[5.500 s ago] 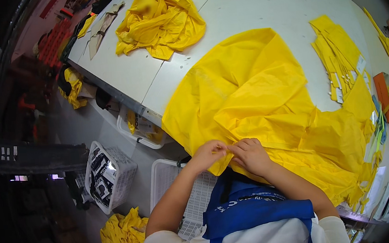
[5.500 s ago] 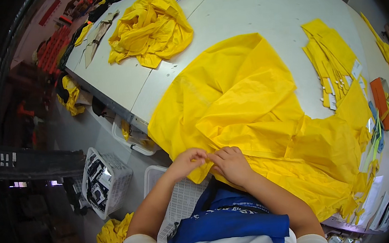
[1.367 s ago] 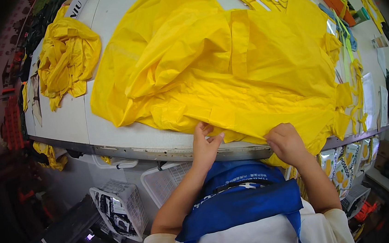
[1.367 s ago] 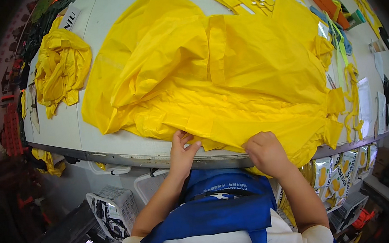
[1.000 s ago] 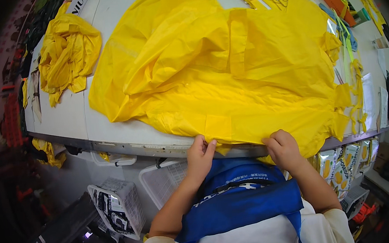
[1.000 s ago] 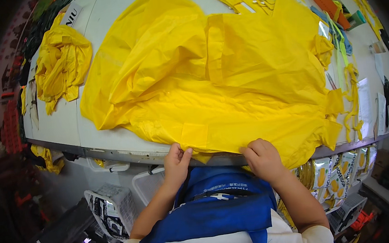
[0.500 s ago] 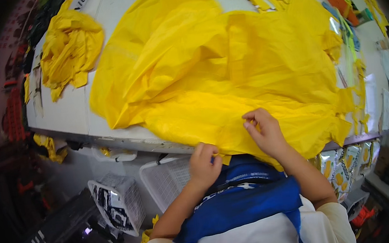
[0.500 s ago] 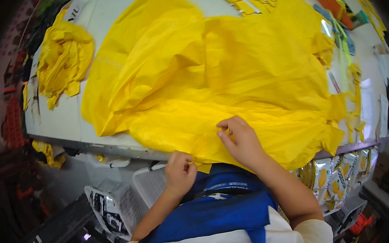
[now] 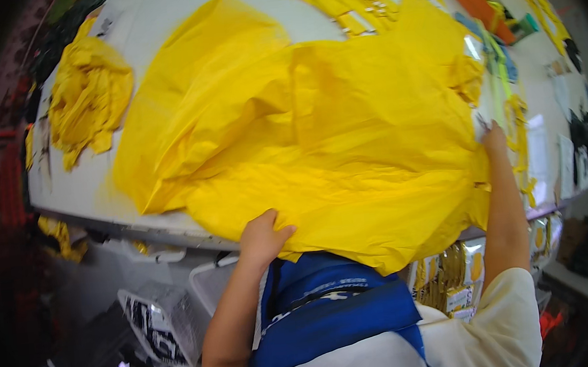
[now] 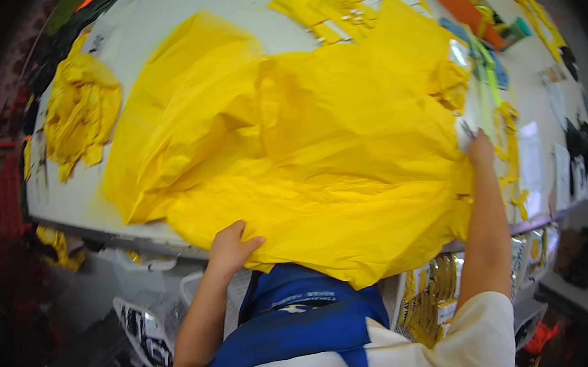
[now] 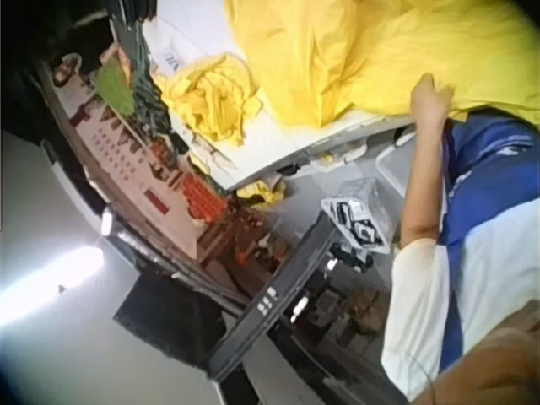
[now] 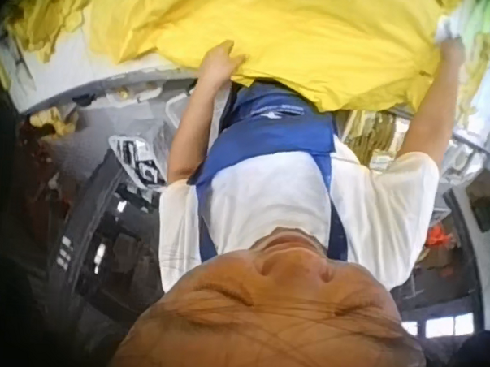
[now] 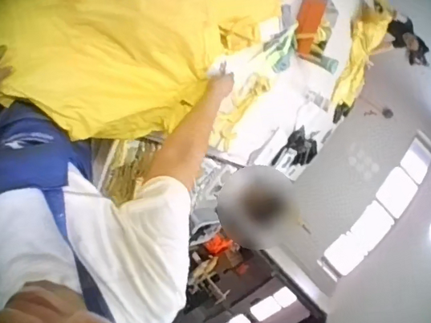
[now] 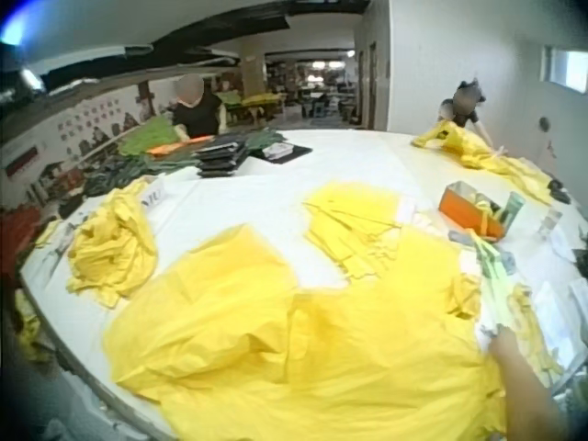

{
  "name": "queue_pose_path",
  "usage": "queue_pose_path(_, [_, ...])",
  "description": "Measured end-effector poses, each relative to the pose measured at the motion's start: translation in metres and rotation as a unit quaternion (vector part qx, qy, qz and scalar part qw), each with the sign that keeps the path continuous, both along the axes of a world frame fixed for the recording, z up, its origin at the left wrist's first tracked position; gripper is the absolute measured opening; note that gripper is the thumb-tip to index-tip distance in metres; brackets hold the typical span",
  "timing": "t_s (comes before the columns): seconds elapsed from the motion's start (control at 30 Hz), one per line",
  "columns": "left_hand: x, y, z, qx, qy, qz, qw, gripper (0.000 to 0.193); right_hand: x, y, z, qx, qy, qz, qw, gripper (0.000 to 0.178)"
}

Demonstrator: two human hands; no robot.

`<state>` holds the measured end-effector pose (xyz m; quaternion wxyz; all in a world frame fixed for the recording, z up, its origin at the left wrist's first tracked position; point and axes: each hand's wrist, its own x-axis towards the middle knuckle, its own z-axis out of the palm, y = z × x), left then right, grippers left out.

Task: The person folds a yellow garment on a white table, trims loose threads with scissors, and places the folded item into a branded packaging bag. The person repeats this process for multiple yellow garments.

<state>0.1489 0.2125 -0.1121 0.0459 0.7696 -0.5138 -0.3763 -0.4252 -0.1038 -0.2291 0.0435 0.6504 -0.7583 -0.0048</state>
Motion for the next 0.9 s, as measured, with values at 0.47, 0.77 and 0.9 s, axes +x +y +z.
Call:
queue_pose_path(0.47, [-0.039, 0.031, 0.02, -0.364, 0.062, 0.086, 0.925, 0.021, 0.266, 0.173, 0.122, 0.132, -0.559, 0.209, 0.791, 0.034])
queue_pose_path(0.77, [-0.037, 0.041, 0.017, -0.426, 0.064, 0.062, 0.9, 0.02, 0.375, 0.217, 0.136, 0.333, -0.493, 0.362, 0.717, 0.024])
queue_pose_path(0.9, [-0.035, 0.044, 0.014, -0.433, 0.068, 0.061, 0.897, 0.02, 0.381, 0.219, 0.138, 0.333, -0.492, 0.366, 0.716, 0.022])
